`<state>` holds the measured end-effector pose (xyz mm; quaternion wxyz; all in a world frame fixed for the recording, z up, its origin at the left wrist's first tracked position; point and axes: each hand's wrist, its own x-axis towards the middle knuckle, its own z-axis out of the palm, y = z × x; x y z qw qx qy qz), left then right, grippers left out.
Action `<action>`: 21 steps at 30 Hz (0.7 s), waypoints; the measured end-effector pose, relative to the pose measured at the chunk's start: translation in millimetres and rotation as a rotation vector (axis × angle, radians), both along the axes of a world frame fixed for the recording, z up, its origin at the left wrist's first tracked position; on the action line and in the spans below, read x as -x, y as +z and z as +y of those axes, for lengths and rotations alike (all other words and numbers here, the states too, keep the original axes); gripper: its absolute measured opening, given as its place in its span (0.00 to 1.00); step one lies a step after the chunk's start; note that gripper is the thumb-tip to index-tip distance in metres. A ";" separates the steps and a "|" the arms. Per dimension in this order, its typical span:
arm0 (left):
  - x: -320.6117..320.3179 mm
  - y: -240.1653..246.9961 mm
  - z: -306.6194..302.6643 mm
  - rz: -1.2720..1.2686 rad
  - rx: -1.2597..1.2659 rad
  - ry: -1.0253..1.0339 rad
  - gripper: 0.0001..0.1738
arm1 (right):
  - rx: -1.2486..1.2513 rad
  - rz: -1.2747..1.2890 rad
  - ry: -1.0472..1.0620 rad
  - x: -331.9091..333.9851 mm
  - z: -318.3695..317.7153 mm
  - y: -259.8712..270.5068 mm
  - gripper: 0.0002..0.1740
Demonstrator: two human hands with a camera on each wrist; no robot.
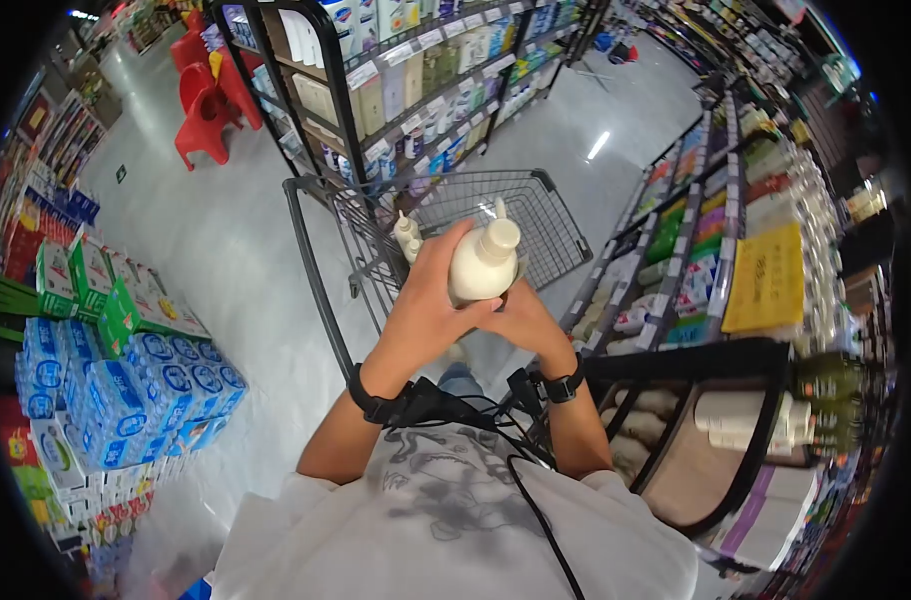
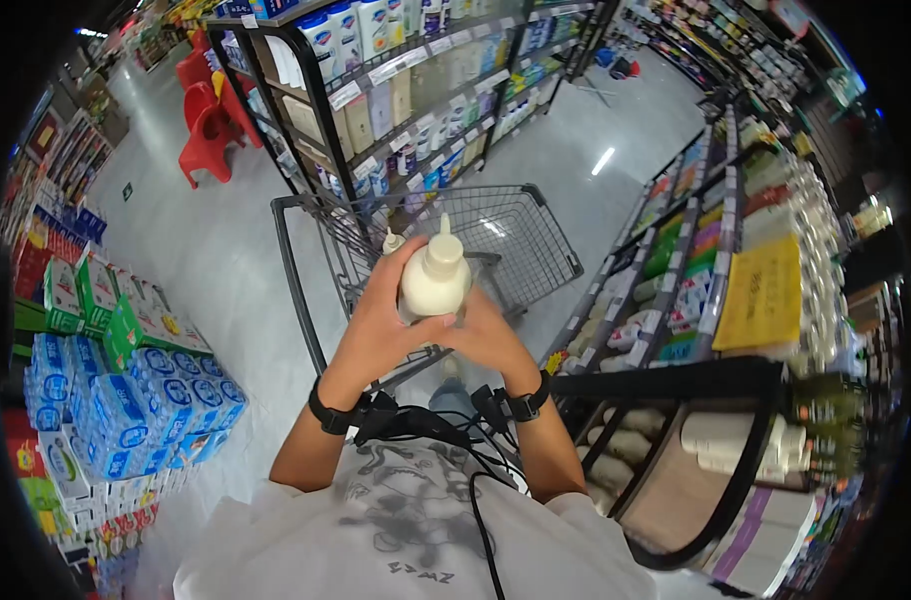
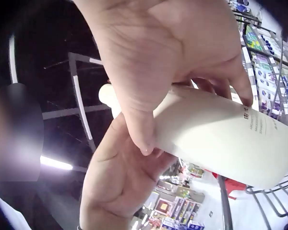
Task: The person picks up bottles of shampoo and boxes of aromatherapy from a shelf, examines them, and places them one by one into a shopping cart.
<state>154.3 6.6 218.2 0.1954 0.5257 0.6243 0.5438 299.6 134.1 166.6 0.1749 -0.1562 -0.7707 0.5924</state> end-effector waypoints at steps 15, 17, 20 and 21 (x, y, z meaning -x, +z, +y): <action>43.1 -201.1 76.7 -0.890 0.621 0.140 0.46 | 0.134 -0.400 0.450 78.8 133.4 -190.3 0.49; 45.7 -199.3 81.5 -1.089 0.784 0.209 0.47 | 0.164 -0.469 0.532 83.2 138.7 -220.5 0.55; 48.8 -234.5 81.8 -1.321 0.878 0.269 0.48 | 0.059 -0.583 0.679 87.2 143.6 -253.8 0.55; 47.4 -248.9 78.9 -1.367 0.858 0.281 0.48 | -0.006 -0.524 0.640 79.6 139.0 -298.9 0.55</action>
